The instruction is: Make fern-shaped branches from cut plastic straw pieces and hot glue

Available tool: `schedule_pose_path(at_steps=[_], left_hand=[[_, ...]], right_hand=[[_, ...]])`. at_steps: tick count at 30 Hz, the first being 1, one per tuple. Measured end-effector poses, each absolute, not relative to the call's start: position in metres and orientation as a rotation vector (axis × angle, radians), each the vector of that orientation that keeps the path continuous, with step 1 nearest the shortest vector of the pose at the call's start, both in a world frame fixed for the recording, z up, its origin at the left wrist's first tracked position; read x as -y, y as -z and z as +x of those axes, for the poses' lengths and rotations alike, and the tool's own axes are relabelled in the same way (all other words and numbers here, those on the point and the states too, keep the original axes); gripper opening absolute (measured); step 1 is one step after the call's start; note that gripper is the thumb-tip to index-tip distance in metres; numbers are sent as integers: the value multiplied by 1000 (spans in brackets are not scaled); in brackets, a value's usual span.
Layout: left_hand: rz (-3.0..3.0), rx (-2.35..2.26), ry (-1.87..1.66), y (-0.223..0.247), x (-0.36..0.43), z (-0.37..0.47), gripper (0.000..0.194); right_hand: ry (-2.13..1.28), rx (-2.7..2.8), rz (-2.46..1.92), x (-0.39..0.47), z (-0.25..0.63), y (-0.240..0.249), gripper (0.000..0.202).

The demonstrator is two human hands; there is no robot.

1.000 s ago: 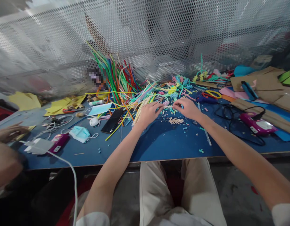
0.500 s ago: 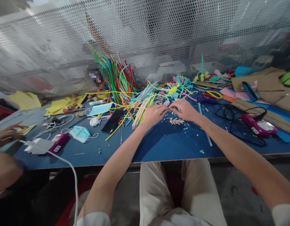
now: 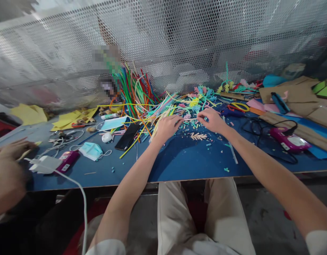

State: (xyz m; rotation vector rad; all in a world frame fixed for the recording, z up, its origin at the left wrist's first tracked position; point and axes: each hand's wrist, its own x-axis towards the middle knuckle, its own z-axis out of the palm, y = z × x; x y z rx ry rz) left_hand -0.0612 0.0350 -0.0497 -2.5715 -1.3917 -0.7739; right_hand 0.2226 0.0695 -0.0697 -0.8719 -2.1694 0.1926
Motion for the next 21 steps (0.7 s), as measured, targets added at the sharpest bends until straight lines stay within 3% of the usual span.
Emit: schedule_pose_path(at_steps=[15, 21], left_hand=[[-2586, 1452, 780, 52, -30, -51, 30], [-2381, 1671, 891, 47, -33, -60, 31]], right_hand=[[-213, 2201, -838, -68, 221, 66, 43], [-52, 1781, -1171, -86, 271, 57, 41]])
